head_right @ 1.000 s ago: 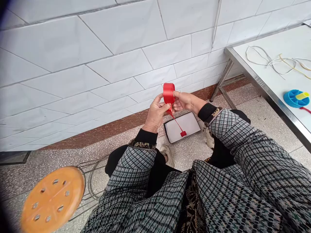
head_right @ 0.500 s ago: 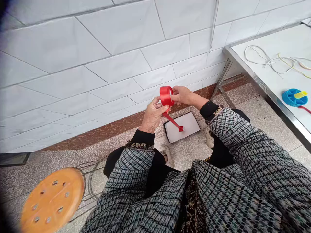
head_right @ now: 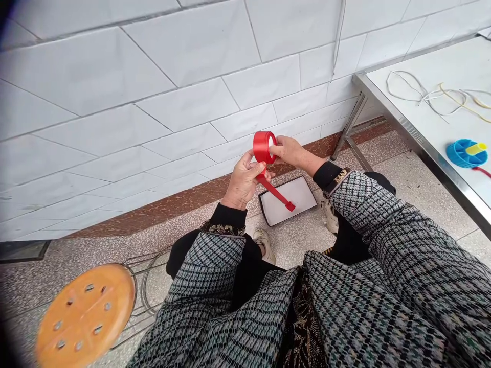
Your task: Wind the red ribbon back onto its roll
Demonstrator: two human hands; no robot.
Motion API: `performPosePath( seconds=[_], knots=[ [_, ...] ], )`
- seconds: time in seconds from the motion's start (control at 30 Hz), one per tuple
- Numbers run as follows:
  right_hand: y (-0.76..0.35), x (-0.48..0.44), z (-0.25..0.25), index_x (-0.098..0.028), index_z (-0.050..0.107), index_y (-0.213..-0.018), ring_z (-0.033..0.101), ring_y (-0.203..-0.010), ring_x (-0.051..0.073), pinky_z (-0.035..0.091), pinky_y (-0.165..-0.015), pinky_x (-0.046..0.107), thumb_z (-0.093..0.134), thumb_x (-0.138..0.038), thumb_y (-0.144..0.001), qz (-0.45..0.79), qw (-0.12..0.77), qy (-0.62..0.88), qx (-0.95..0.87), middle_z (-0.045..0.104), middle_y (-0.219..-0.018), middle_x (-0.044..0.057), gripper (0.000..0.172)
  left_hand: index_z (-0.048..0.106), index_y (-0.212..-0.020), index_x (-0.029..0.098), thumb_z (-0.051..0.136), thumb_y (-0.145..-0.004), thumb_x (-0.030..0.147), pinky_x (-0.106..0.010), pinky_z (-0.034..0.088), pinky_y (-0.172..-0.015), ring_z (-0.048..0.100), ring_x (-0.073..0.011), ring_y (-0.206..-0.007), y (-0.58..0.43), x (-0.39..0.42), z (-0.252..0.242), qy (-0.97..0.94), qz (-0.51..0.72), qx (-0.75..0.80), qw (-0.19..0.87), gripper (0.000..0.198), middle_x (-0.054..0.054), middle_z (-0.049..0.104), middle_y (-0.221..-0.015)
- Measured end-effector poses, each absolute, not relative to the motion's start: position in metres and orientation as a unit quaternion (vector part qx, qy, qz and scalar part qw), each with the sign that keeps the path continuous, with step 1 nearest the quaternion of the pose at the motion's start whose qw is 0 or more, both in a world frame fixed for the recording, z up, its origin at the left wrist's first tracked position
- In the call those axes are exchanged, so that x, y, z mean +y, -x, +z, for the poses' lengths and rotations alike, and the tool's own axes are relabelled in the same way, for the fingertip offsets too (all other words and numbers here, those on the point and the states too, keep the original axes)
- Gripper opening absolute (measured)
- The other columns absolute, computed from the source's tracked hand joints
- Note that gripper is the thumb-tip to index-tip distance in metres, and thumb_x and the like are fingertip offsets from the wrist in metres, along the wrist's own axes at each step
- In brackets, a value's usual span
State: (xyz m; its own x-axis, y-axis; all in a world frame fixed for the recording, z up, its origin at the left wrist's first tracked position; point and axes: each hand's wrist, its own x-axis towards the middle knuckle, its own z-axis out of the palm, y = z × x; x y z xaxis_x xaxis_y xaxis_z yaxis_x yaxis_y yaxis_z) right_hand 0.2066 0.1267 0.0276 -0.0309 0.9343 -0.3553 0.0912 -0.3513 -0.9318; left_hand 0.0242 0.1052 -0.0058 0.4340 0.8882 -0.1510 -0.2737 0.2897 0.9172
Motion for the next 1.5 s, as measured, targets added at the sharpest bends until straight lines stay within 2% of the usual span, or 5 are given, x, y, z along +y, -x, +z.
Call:
performPosePath(
  seconds=[0.27, 0.7, 1.0, 1.23, 1.5],
  knots=[
    [-0.205, 0.120, 0.033, -0.018, 0.069, -0.091, 0.070, -0.075, 0.018, 0.062, -0.076, 0.029, 0.074, -0.032, -0.097, 0.654, 0.371, 0.520, -0.405, 0.076, -0.080, 0.005, 0.015, 0.061, -0.142, 0.021, 0.092, -0.082, 0.039, -0.037, 0.063, -0.078, 0.075, -0.0180, -0.064, -0.024, 0.110, -0.014, -0.508, 0.424, 0.334, 0.671, 0.070, 0.003, 0.076, -0.072],
    [-0.206, 0.125, 0.034, -0.018, 0.071, -0.095, 0.071, -0.076, 0.020, 0.062, -0.074, 0.031, 0.077, -0.027, -0.091, 0.620, 0.387, 0.530, -0.430, 0.075, -0.081, 0.005, 0.012, 0.063, -0.139, 0.023, 0.092, -0.080, 0.034, -0.041, 0.063, -0.090, 0.081, -0.0217, -0.084, -0.026, 0.112, -0.021, -0.503, 0.448, 0.349, 0.652, 0.067, -0.002, 0.082, -0.087],
    [-0.205, 0.124, 0.038, -0.018, 0.070, -0.087, 0.068, -0.066, 0.017, 0.062, -0.069, 0.029, 0.076, -0.029, -0.094, 0.647, 0.371, 0.538, -0.394, 0.074, -0.074, 0.005, 0.014, 0.061, -0.144, 0.022, 0.091, -0.082, 0.034, -0.038, 0.063, -0.085, 0.080, -0.0199, -0.080, -0.026, 0.116, -0.023, -0.524, 0.437, 0.349, 0.643, 0.070, 0.000, 0.080, -0.084],
    [-0.203, 0.125, 0.037, -0.019, 0.072, -0.087, 0.063, -0.056, 0.017, 0.061, -0.060, 0.029, 0.070, -0.036, -0.100, 0.693, 0.333, 0.577, -0.274, 0.071, -0.064, 0.006, 0.021, 0.065, -0.141, 0.018, 0.089, -0.080, 0.028, -0.030, 0.057, -0.072, 0.072, -0.0151, -0.068, -0.029, 0.116, -0.016, -0.521, 0.424, 0.375, 0.638, 0.066, 0.004, 0.073, -0.072],
    [-0.201, 0.120, 0.036, -0.021, 0.072, -0.087, 0.056, -0.051, 0.015, 0.056, -0.049, 0.025, 0.070, -0.047, -0.102, 0.746, 0.288, 0.558, -0.221, 0.068, -0.060, 0.005, 0.031, 0.073, -0.119, 0.017, 0.089, -0.073, 0.021, -0.024, 0.042, -0.056, 0.047, -0.0077, -0.050, -0.028, 0.114, -0.012, -0.521, 0.442, 0.406, 0.606, 0.049, 0.011, 0.054, -0.056]
  ],
)
